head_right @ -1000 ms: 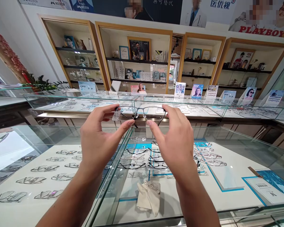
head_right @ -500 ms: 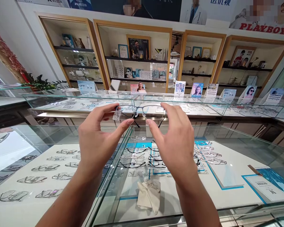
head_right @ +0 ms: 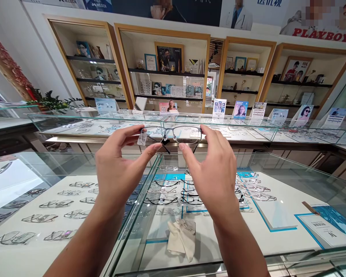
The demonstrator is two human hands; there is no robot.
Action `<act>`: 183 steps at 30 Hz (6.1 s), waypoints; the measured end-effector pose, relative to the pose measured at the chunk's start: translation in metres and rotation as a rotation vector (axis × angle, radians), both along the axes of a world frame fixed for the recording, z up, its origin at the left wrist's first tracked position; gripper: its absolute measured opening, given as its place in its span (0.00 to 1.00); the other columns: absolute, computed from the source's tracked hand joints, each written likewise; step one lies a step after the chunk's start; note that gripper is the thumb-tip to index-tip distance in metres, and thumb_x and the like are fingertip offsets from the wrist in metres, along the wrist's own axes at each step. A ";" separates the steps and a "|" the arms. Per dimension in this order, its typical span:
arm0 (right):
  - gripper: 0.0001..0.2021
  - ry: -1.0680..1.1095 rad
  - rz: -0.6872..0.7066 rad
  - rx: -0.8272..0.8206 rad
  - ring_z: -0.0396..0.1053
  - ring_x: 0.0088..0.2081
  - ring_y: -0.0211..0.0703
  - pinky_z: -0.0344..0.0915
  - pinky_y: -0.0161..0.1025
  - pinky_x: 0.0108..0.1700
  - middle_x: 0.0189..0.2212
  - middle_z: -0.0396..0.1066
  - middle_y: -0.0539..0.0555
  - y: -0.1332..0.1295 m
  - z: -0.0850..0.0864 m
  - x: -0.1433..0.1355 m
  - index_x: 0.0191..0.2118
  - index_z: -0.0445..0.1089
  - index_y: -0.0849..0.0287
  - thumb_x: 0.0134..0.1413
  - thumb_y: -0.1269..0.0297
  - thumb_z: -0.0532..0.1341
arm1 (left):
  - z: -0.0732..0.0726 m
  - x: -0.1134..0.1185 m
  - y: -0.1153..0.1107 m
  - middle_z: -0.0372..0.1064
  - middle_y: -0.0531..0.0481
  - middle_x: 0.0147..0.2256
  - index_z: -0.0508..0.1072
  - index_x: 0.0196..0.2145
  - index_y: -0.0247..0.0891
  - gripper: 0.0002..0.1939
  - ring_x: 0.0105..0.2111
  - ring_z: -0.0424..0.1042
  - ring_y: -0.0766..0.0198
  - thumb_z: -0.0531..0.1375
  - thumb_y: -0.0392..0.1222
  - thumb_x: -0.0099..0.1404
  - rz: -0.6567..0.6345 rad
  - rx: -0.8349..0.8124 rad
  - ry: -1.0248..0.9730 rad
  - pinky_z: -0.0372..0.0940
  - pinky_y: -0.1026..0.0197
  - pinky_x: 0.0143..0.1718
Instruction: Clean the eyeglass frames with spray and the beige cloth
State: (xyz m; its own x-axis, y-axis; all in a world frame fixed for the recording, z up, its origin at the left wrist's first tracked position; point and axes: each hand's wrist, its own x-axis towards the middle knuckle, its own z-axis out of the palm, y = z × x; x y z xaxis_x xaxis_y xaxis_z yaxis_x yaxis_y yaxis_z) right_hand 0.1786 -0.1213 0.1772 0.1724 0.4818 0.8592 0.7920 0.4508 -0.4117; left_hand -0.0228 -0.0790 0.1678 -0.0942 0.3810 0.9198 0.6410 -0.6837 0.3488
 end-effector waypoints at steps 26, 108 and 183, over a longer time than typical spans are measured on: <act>0.24 0.142 0.125 -0.009 0.77 0.53 0.58 0.72 0.57 0.54 0.54 0.80 0.61 0.009 0.001 0.002 0.60 0.75 0.52 0.68 0.43 0.59 | 0.002 -0.004 0.002 0.76 0.48 0.52 0.74 0.58 0.50 0.27 0.51 0.76 0.53 0.73 0.52 0.63 -0.005 0.144 -0.030 0.72 0.47 0.54; 0.04 0.064 0.468 -0.173 0.74 0.52 0.51 0.67 0.52 0.57 0.46 0.80 0.53 0.040 0.000 0.009 0.40 0.79 0.51 0.64 0.62 0.65 | 0.005 -0.004 0.008 0.75 0.45 0.57 0.73 0.60 0.48 0.24 0.58 0.74 0.50 0.70 0.47 0.68 -0.103 0.031 0.225 0.71 0.47 0.60; 0.09 0.013 0.269 -0.187 0.76 0.44 0.51 0.71 0.50 0.49 0.41 0.80 0.54 0.040 -0.005 -0.002 0.37 0.78 0.53 0.68 0.59 0.61 | -0.021 -0.021 0.084 0.64 0.54 0.22 0.79 0.31 0.40 0.09 0.23 0.59 0.65 0.63 0.46 0.63 -0.185 -0.708 0.484 0.52 0.58 0.28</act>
